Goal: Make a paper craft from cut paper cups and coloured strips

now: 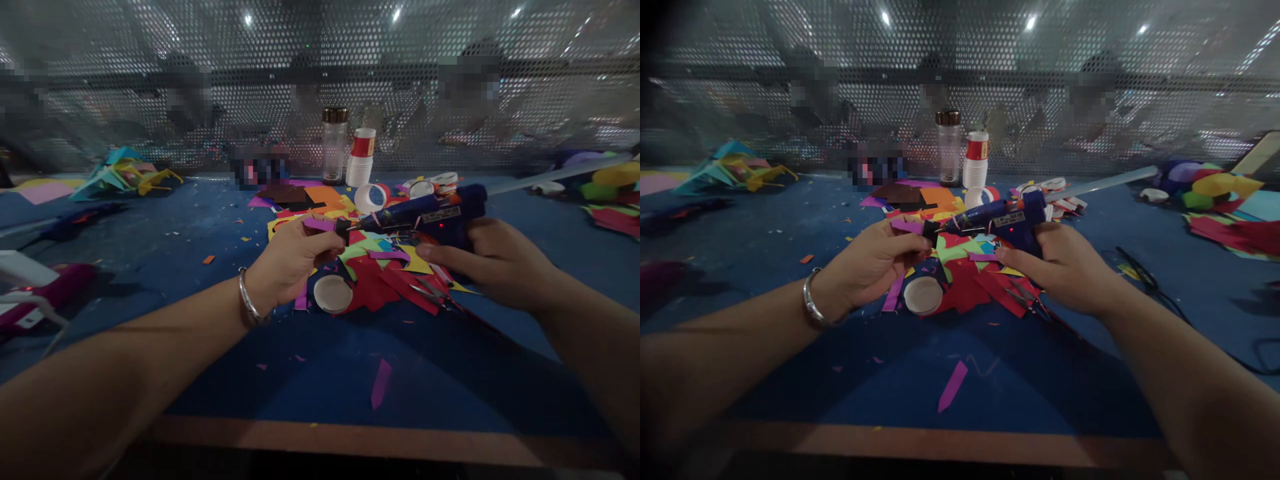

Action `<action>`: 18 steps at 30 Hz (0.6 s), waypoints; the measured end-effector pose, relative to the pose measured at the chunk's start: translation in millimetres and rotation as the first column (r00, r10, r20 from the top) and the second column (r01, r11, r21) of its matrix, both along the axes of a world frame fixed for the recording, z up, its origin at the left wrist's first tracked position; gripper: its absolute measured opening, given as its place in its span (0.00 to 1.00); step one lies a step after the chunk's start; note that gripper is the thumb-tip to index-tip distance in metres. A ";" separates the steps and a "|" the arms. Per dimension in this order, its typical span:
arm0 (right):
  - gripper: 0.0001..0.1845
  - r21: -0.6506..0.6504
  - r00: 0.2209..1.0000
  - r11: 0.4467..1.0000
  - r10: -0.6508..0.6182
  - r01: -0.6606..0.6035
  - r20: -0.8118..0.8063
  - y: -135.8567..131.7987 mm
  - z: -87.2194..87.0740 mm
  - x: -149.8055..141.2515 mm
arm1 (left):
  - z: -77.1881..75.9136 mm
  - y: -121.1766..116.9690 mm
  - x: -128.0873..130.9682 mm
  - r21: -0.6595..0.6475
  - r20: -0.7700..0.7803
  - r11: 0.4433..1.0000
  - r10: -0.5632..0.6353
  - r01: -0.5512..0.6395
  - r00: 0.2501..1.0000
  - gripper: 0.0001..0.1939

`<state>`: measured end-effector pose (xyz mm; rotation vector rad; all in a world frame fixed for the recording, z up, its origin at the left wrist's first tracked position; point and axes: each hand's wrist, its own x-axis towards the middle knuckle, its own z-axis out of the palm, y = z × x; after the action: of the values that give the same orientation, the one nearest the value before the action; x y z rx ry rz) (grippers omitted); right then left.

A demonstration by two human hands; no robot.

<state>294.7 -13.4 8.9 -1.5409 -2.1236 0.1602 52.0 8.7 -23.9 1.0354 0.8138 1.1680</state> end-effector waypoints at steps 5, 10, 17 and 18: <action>0.33 0.018 1.000 1.000 0.012 -0.013 0.020 0.3 -0.6 -0.9 | 0.1 0.2 0.3 0.008 0.003 1.000 0.003 -0.003 1.000 0.09; 0.33 0.031 0.999 0.999 0.021 -0.022 0.027 0.3 -0.6 -1.0 | -0.2 0.5 0.0 0.014 0.001 1.000 -0.003 0.003 1.000 0.09; 0.26 -0.007 1.000 1.000 0.015 -0.015 0.007 -0.3 0.2 -1.3 | -1.0 0.6 -0.5 0.034 -0.029 0.999 -0.003 0.004 1.000 0.09; 0.26 -0.015 1.000 1.000 0.012 -0.012 0.009 0.1 -0.6 -0.4 | -1.2 0.7 -0.4 0.035 -0.030 0.999 -0.002 0.003 1.000 0.09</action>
<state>294.2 -13.2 8.3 -1.5408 -2.1434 0.1736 51.6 9.4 -25.1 1.0845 0.8181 1.1708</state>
